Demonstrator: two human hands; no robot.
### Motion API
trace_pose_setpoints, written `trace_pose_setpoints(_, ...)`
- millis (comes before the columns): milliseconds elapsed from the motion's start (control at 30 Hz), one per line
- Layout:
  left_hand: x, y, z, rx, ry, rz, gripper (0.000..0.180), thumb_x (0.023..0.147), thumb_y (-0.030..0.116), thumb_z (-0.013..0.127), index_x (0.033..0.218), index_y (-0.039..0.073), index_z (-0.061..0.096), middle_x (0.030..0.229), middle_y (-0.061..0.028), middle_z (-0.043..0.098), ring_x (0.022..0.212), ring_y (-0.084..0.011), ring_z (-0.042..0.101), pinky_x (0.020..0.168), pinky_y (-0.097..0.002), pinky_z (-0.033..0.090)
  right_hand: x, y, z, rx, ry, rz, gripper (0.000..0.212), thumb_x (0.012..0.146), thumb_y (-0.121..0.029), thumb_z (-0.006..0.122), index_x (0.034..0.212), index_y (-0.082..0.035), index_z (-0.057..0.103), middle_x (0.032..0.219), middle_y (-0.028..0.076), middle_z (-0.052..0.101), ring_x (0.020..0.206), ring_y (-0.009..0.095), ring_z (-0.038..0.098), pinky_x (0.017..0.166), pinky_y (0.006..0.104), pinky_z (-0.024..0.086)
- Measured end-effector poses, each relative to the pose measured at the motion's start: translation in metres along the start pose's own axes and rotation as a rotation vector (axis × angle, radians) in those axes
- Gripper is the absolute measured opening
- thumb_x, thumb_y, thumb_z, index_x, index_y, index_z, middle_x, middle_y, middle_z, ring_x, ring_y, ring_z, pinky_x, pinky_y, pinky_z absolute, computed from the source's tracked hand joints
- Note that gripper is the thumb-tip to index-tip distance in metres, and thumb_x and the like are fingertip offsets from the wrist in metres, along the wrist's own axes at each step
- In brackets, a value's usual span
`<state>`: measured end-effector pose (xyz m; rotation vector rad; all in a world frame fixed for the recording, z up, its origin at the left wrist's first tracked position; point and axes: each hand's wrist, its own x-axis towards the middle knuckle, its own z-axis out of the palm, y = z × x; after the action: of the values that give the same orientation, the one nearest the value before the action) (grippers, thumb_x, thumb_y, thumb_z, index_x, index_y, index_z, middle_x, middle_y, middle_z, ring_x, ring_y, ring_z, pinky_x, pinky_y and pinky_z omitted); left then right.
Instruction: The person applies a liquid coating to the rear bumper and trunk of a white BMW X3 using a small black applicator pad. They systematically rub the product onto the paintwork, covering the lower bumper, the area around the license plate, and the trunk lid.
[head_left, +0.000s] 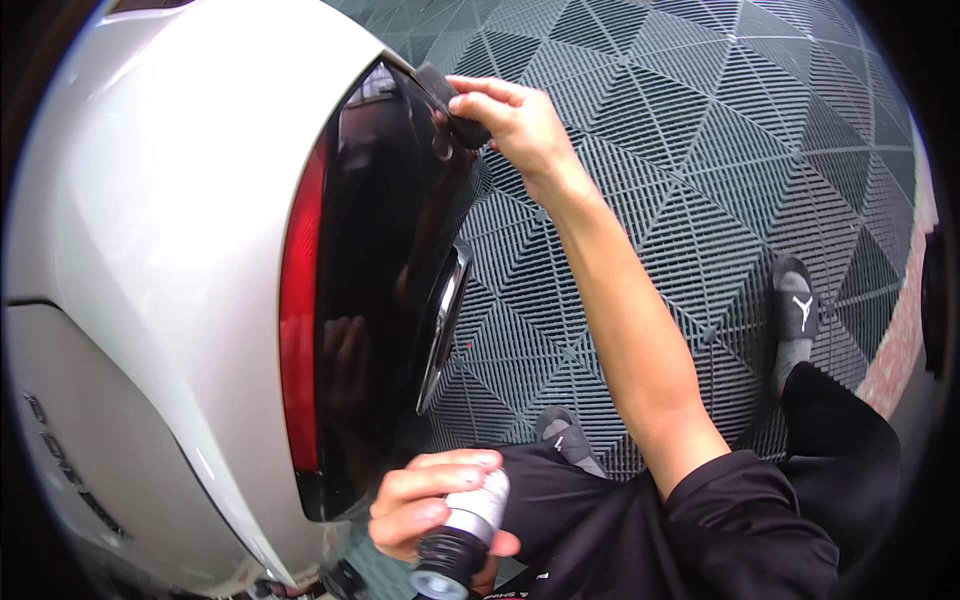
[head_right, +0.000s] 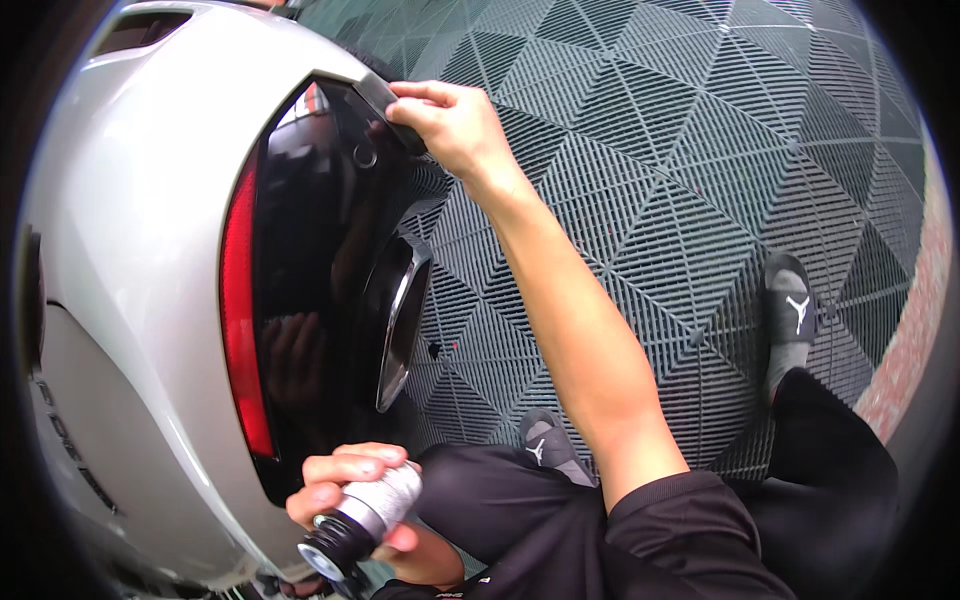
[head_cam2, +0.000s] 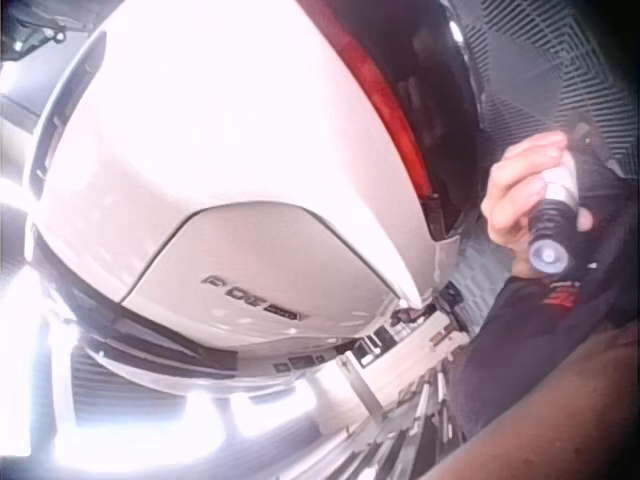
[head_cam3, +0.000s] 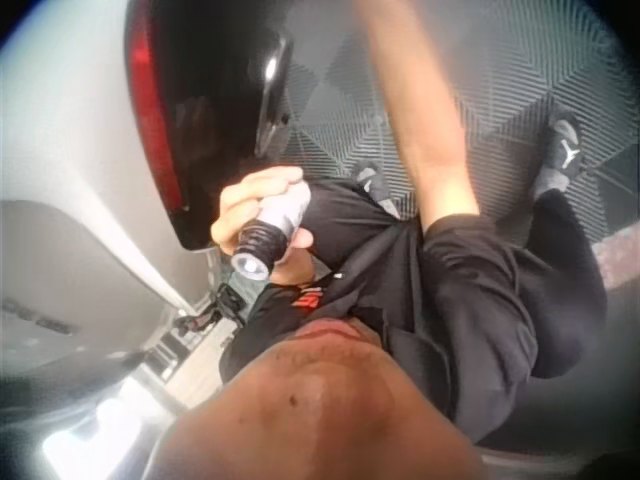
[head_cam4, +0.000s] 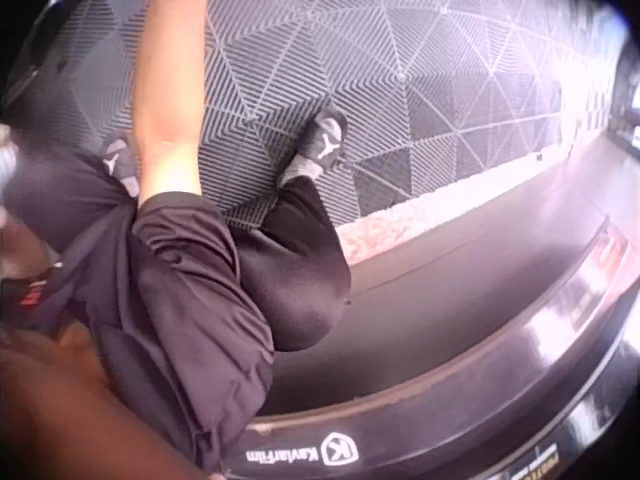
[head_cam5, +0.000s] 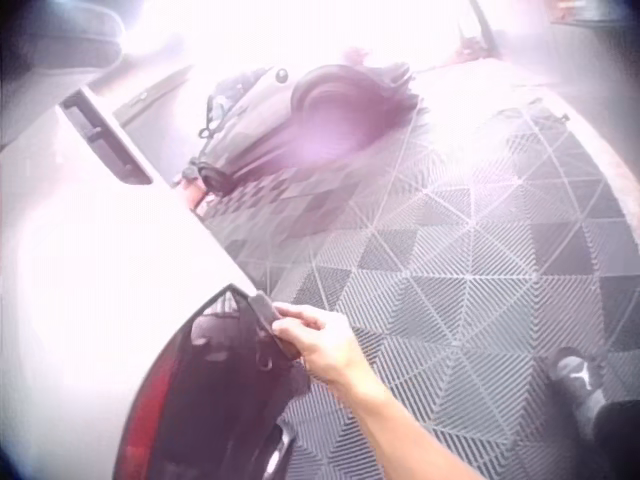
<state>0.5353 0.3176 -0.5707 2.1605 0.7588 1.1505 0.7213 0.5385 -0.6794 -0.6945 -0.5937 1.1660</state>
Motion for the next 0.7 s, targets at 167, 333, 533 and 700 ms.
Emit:
trace_pose_setpoints(167, 0.038, 0.013, 0.033, 0.203, 0.102, -0.034, 0.080, 0.075, 0.039, 0.086, 0.134, 0.010, 0.040, 0.102, -0.0147, 0.056, 0.085, -0.0292, 0.068, 0.061, -0.0331, 0.064, 0.031, 0.043, -0.019, 0.130, 0.003, 0.133, 0.041, 0.081, -0.013, 0.073, 0.119, 0.002, 0.070, 0.098, 0.011, 0.074, 0.084, 0.015, 0.069, 0.080, 0.0263, 0.054)
trace_pose_setpoints(333, 0.071, 0.018, 0.082, 0.261, 0.226, -0.086, 0.083, 0.072, 0.042, 0.089, 0.133, 0.013, 0.041, 0.103, -0.0115, 0.054, 0.087, -0.0263, 0.066, 0.062, -0.0309, 0.064, 0.002, 0.010, -0.002, -0.104, 0.036, 0.123, 0.047, 0.071, -0.020, 0.075, 0.116, -0.006, 0.073, 0.104, 0.014, 0.067, 0.095, 0.026, 0.066, 0.087, 0.0365, 0.054)
trace_pose_setpoints(533, 0.115, 0.020, 0.124, 0.124, 0.252, -0.150, 0.078, 0.074, 0.025, 0.088, 0.135, 0.013, 0.041, 0.110, -0.0162, 0.053, 0.095, -0.0341, 0.065, 0.065, -0.0403, 0.065, -0.012, -0.017, 0.004, -0.098, 0.059, 0.016, 0.044, 0.071, -0.010, 0.076, 0.116, -0.007, 0.073, 0.109, 0.010, 0.063, 0.102, 0.022, 0.064, 0.093, 0.0341, 0.052)
trace_pose_setpoints(700, 0.133, 0.028, 0.137, 0.326, 0.253, -0.202, 0.081, 0.070, 0.037, 0.091, 0.131, 0.013, 0.044, 0.105, -0.0088, 0.050, 0.093, -0.0251, 0.062, 0.060, -0.0324, 0.063, 0.014, 0.048, 0.000, -0.077, 0.176, 0.192, 0.040, 0.069, -0.018, 0.075, 0.108, -0.009, 0.075, 0.109, 0.014, 0.066, 0.104, 0.030, 0.063, 0.094, 0.0396, 0.051)
